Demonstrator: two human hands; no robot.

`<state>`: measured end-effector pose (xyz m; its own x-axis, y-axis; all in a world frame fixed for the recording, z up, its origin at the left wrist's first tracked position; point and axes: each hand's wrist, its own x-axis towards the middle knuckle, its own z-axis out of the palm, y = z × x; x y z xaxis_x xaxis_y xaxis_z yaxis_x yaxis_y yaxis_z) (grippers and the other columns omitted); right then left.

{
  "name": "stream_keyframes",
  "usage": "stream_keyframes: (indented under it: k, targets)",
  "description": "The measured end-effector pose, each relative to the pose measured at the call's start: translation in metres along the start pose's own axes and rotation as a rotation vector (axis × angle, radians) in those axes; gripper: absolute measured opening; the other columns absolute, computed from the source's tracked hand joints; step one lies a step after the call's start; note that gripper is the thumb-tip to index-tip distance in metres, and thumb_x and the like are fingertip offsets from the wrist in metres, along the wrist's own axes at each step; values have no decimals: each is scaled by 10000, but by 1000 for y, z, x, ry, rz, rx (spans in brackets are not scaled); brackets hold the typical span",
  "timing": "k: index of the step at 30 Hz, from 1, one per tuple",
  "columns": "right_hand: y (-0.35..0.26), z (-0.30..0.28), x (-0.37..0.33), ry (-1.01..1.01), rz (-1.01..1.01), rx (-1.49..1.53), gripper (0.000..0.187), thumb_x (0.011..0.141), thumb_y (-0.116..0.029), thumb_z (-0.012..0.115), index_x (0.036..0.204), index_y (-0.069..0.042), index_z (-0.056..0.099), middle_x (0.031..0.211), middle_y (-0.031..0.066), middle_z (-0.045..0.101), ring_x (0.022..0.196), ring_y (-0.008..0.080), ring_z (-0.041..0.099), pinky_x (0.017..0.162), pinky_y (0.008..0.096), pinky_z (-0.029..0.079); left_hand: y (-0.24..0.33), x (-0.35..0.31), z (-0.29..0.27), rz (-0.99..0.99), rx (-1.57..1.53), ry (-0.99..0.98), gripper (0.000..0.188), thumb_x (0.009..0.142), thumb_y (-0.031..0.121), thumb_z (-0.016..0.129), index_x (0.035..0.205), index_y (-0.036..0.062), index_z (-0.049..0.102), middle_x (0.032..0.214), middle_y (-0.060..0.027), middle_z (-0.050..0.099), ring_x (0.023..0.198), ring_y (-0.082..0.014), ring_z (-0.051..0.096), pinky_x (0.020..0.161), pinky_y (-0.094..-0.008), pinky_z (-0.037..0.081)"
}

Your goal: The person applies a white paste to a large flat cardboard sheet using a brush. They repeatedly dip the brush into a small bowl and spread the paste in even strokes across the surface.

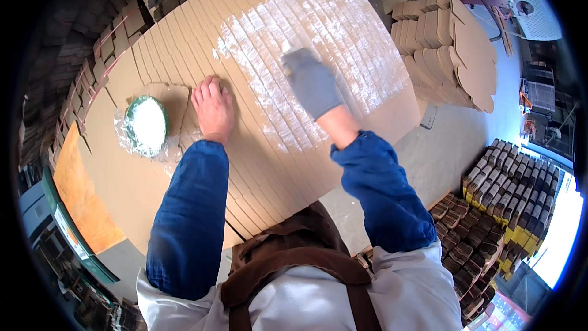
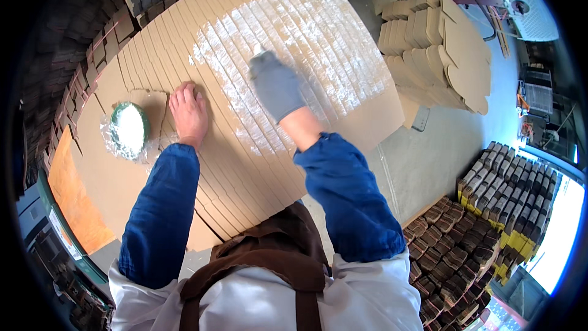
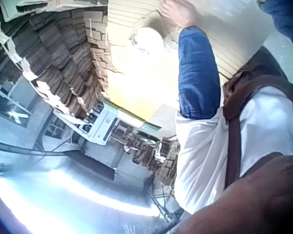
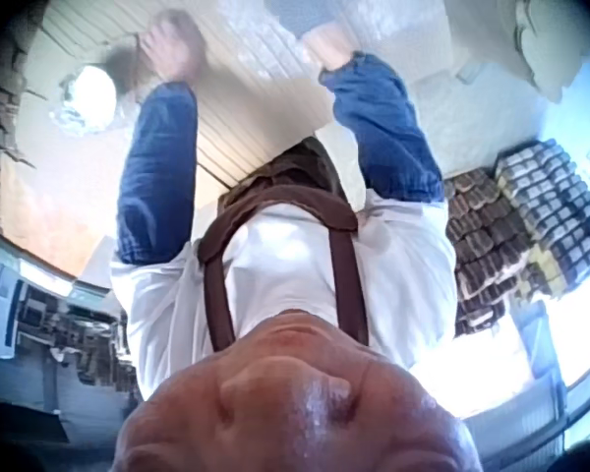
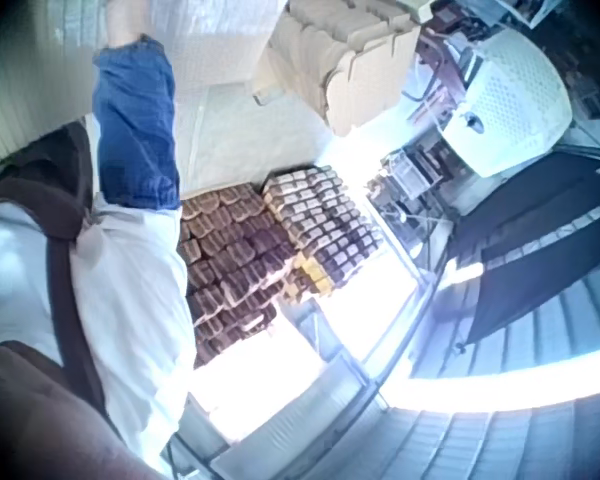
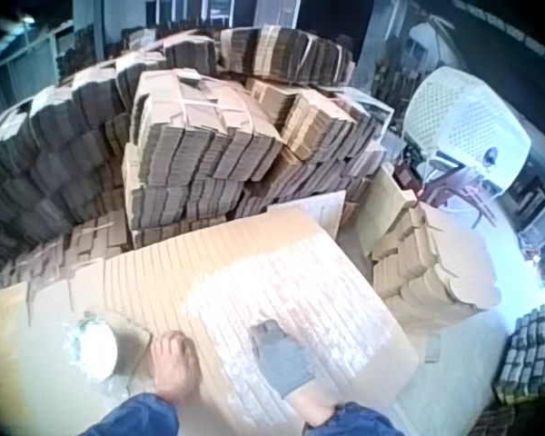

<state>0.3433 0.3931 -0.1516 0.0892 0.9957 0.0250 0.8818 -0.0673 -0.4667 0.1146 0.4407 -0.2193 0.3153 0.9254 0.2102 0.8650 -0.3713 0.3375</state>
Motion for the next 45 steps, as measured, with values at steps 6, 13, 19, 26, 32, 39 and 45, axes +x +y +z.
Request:
stream_keyframes:
  k: [6, 13, 19, 26, 32, 39, 45]
  targets:
    - [78, -14, 41, 102, 162, -84, 158, 936, -176, 566, 1027, -73, 643, 1021, 182, 615, 898, 378, 652, 776, 479, 527, 3, -1, -5, 14, -17, -30, 334, 912, 125, 562, 1234, 60, 505, 1323, -100, 508, 1266, -315, 437, 1125, -492, 271]
    - [91, -19, -8, 113, 161, 81, 141, 923, -207, 596, 983, -98, 661, 1026, 158, 616, 882, 391, 643, 764, 466, 525, -1, -3, -1, 2, 0, -39, 326, 914, 130, 562, 1226, 52, 507, 1324, -105, 508, 1278, -309, 433, 1131, -502, 267]
    - [73, -18, 15, 23, 80, 69, 130, 938, -199, 565, 986, -104, 640, 1036, 174, 596, 850, 402, 643, 747, 488, 533, -2, -4, -3, -18, 7, -43, 324, 910, 129, 568, 1218, 47, 507, 1320, -109, 516, 1275, -309, 439, 1131, -511, 269]
    - [89, -15, 82, 50, 53, 10, 183, 934, -242, 562, 1000, -100, 656, 1043, 188, 615, 901, 417, 632, 795, 493, 517, 4, 3, -5, 11, 4, -11, 329, 903, 93, 576, 1220, 36, 506, 1296, -123, 519, 1222, -345, 452, 1090, -471, 309]
    - [103, -25, 118, 151, 65, 12, 241, 947, -275, 520, 1001, -74, 641, 1064, 194, 608, 914, 411, 638, 839, 500, 511, 3, -4, -5, 2, 4, -34, 332, 900, 89, 577, 1220, 37, 505, 1306, -118, 516, 1243, -336, 448, 1108, -473, 300]
    - [124, -31, 144, 142, 44, -108, 249, 960, -286, 504, 997, -87, 648, 1029, 201, 615, 897, 403, 639, 816, 512, 512, 5, 5, 0, -12, 7, -32, 339, 898, 88, 577, 1227, 41, 507, 1311, -118, 514, 1253, -338, 442, 1120, -475, 289]
    - [90, -20, 99, 106, 66, 58, 241, 946, -290, 511, 952, -100, 658, 988, 195, 636, 892, 407, 642, 813, 499, 522, 8, 4, -2, -19, 3, -46, 336, 903, 112, 574, 1225, 46, 501, 1317, -107, 513, 1265, -314, 445, 1128, -513, 275]
